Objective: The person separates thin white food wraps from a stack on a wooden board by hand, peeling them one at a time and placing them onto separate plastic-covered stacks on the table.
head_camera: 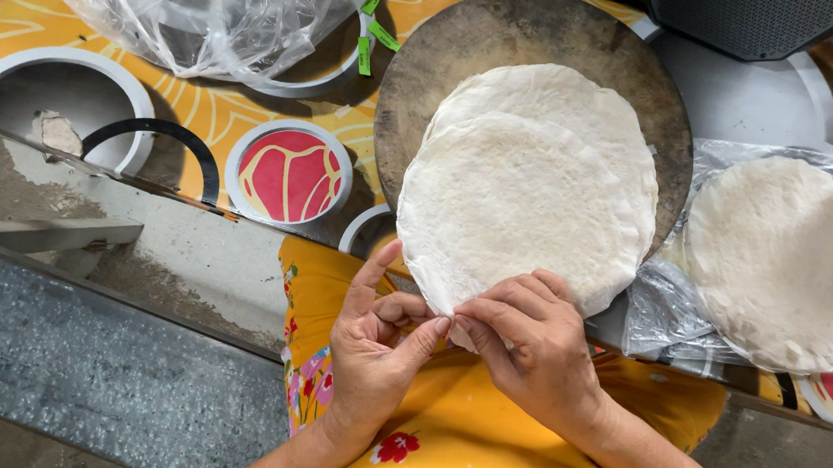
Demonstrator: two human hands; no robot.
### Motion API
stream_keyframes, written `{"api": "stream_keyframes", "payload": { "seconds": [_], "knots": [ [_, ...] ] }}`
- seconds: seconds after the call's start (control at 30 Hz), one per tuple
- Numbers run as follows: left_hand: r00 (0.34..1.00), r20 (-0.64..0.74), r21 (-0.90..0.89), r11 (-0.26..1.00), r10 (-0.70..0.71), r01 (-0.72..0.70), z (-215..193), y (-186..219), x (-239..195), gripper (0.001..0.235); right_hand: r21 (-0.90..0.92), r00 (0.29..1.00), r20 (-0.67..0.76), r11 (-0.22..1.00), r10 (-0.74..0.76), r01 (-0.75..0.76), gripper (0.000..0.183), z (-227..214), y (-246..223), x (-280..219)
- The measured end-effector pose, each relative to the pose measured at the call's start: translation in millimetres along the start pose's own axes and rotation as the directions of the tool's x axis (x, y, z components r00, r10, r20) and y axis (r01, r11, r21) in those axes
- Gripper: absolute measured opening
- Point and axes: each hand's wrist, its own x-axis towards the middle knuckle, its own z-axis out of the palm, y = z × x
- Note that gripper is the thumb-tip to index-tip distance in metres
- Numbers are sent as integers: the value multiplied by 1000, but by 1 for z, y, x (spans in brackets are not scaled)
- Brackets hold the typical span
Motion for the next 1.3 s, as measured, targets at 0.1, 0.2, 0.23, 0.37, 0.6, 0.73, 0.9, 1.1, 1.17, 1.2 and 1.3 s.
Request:
{"api": "stream_keyframes", "payload": {
  "seconds": [0.1,0.2,0.23,0.37,0.6,0.73,0.9,1.1,1.17,1.2,1.3],
  "knots": [
    [1000,8,64,998,14,-14,2,2,-1,83,3,1000,7,1000,8,-8,11,-2,-1,2],
    [1000,0,138,990,15,-15,3,7,-1,80,43,1000,18,999,-16,16,17,-5,-3,2],
    [1000,-10,161,987,6,-5,4,8,0,78,19,999,5,999,-45,45,23,-5,-2,1],
    [937,191,441,827,293,-349,11,11,6,69,37,992,-60,994,110,-108,21,2,4,-16],
    [874,297,658,581,386,-480,18,30,45,52,715,586,340,203,735,-669,18,1,53,-43],
    [795,437,698,398,421,-595,23,27,60,42,789,555,386,48,737,-612,21,0,67,-53],
    [794,435,698,399,424,-595,26,21,64,40,828,557,439,-76,705,-556,23,-2,70,-56],
    [803,414,702,412,429,-582,27,19,64,40,824,547,457,-103,701,-557,26,-6,67,-55],
    [806,411,704,413,426,-577,28,19,64,40,823,545,458,-105,702,-558,26,-7,66,-55],
    [805,412,704,411,427,-579,28,18,64,40,823,544,459,-105,702,-558,27,-8,65,-55],
    [805,412,704,412,428,-579,28,18,62,40,827,533,456,-118,712,-550,29,-9,64,-56]
  ]
}}
